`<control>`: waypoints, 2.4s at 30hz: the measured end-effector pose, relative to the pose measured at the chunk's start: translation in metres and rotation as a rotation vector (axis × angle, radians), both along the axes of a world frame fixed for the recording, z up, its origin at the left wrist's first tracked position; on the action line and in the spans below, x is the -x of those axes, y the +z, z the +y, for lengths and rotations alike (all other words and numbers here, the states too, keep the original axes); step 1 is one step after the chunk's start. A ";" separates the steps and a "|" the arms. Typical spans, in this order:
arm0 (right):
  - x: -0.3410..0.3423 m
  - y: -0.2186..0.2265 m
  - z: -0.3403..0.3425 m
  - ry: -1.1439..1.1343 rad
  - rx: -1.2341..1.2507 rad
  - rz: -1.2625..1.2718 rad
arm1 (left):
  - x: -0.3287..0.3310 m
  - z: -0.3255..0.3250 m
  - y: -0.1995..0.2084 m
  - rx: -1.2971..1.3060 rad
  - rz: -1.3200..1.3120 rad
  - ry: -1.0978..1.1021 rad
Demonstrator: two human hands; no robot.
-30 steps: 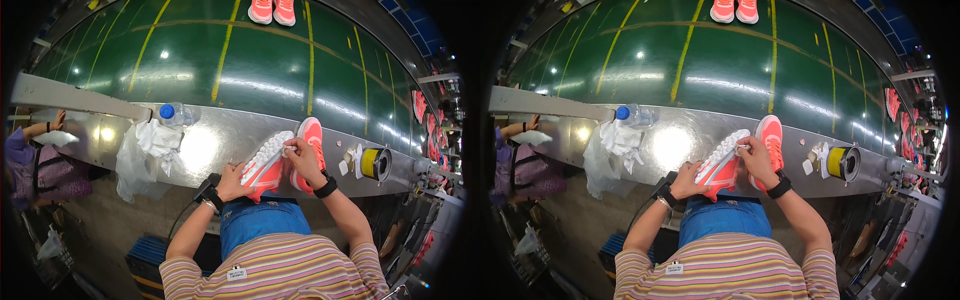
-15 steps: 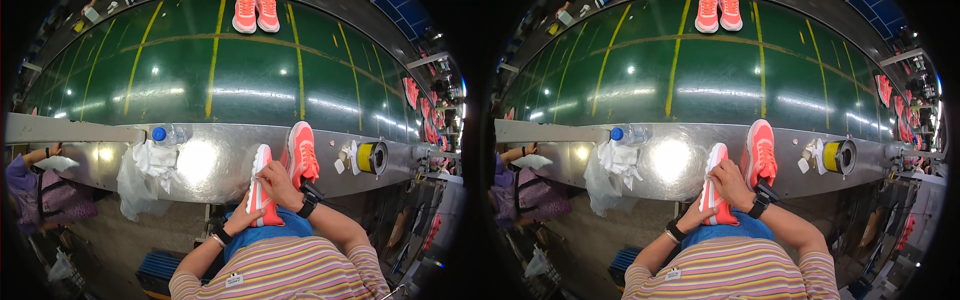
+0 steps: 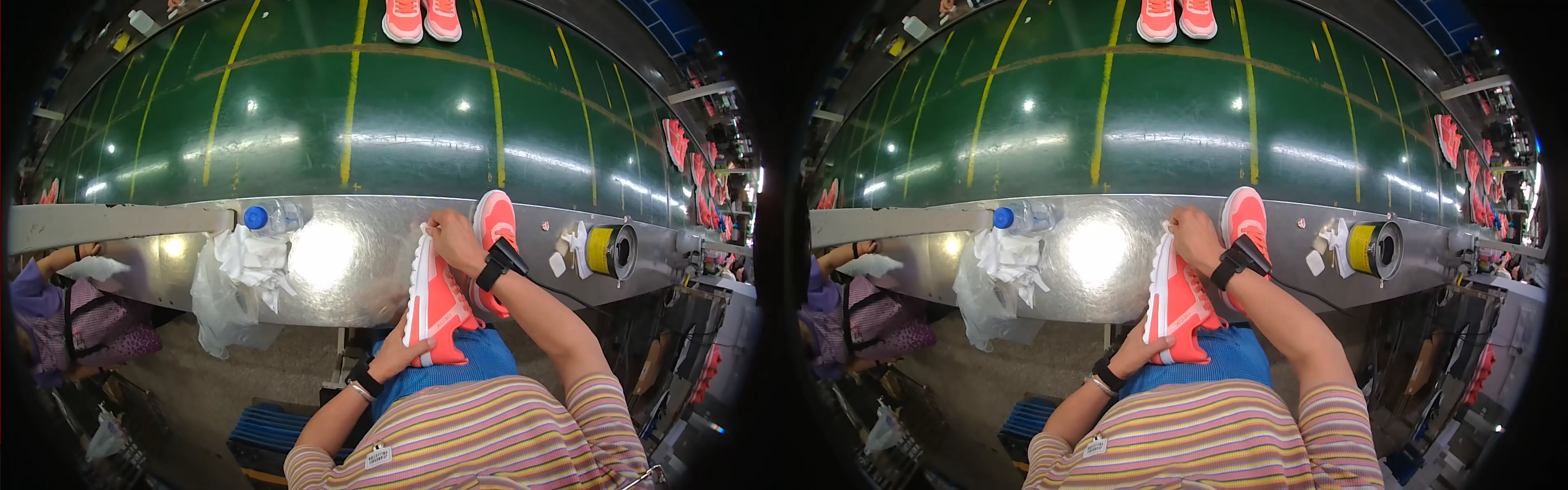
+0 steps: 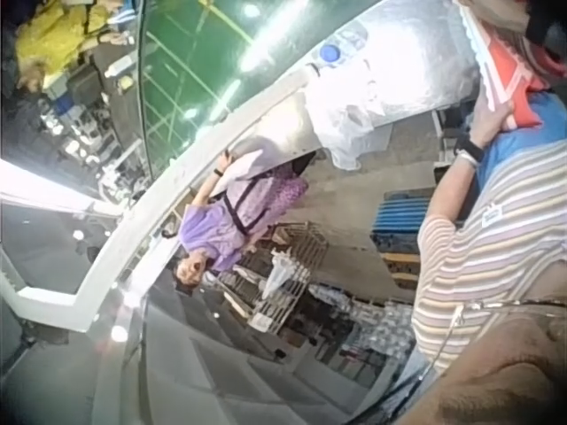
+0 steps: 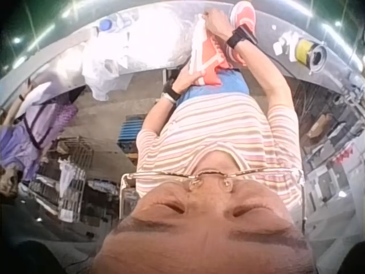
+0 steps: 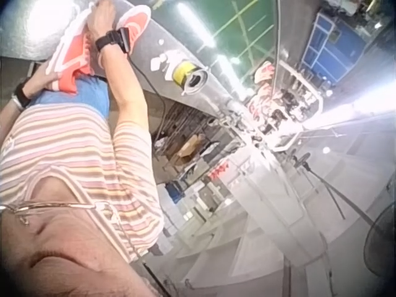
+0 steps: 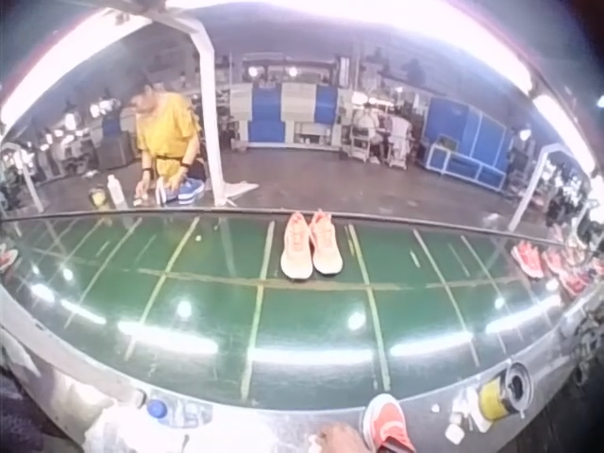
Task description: Clean and inspect shoes on an assembly line at a manufacturing facility.
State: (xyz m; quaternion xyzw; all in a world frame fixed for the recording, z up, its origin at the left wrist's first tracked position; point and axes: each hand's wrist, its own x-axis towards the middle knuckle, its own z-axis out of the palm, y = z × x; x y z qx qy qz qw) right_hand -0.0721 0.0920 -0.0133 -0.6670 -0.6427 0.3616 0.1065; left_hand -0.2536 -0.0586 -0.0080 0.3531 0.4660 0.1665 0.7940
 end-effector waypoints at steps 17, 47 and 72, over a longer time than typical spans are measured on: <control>-0.009 0.040 -0.095 0.337 -0.391 0.221 | -0.005 0.000 -0.001 0.022 -0.018 0.020; -0.166 -0.003 -0.131 -0.405 -0.479 -0.200 | -0.024 0.057 -0.014 0.690 -0.858 0.386; -0.077 0.019 -0.152 0.124 -0.246 -0.115 | -0.034 0.060 -0.006 0.708 -1.066 0.483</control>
